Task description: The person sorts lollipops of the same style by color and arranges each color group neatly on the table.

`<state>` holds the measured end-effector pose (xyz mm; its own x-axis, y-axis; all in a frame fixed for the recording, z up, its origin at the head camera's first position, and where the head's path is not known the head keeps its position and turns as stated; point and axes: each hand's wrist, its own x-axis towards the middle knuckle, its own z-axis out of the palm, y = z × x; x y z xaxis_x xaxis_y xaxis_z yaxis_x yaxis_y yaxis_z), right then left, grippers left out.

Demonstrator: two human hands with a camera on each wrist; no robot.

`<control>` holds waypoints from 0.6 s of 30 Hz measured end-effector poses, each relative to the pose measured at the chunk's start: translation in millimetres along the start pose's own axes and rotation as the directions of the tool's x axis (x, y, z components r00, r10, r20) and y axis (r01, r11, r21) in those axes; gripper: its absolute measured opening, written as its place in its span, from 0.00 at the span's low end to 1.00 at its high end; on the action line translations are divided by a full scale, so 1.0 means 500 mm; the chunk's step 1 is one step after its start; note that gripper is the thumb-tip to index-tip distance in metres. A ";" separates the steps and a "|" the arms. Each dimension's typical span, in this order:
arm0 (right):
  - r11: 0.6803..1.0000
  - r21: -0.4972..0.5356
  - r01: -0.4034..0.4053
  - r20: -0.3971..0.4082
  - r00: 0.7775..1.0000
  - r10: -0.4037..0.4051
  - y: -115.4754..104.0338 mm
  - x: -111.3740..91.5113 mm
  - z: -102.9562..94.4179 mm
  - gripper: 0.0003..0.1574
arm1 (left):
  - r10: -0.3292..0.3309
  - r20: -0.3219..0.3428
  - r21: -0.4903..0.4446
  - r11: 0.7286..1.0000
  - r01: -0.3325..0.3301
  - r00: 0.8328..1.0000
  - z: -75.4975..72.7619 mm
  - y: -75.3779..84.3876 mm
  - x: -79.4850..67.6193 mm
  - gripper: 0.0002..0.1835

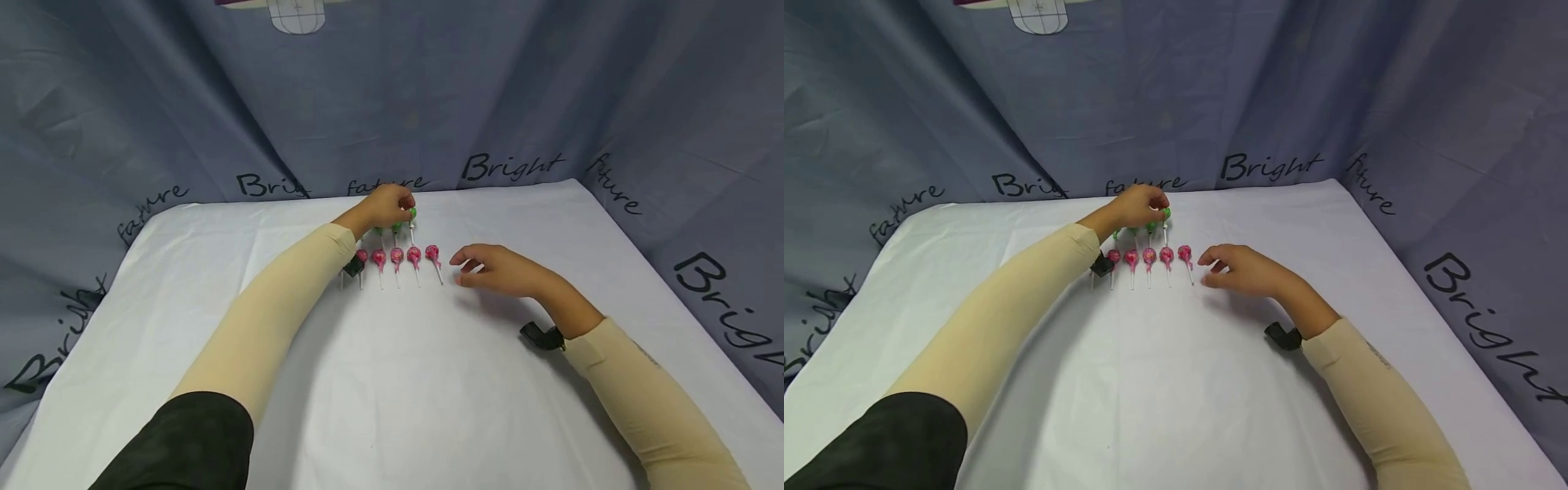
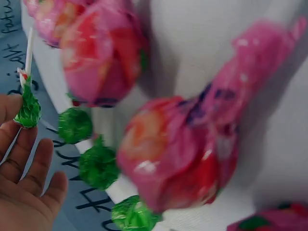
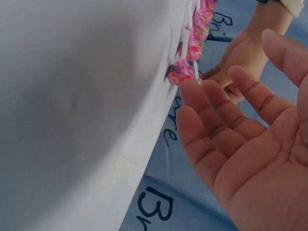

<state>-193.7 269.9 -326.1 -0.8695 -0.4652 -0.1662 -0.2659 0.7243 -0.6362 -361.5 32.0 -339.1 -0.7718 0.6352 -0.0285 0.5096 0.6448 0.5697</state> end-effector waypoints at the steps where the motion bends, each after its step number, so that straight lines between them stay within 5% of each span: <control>1: 1.000 0.002 -0.003 0.001 1.000 0.003 0.001 -0.001 0.001 0.23 | -0.013 -0.004 0.008 1.000 0.013 1.000 0.003 -0.004 0.002 0.14; 8: 0.999 0.024 -0.022 0.013 1.000 0.021 0.008 -0.012 0.011 0.23 | -0.078 0.006 0.029 0.997 0.078 0.997 0.027 -0.010 0.001 0.14; 18: 1.000 0.010 -0.018 0.018 1.000 0.018 0.014 -0.017 0.013 0.22 | -0.090 0.031 0.030 0.996 0.089 0.995 0.028 0.008 -0.013 0.15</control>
<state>-185.4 275.6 -333.8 -0.8663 -0.4613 -0.1916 -0.2456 0.7273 -0.6408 -349.2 36.6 -348.0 -0.8026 0.5872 -0.1050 0.4499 0.7115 0.5398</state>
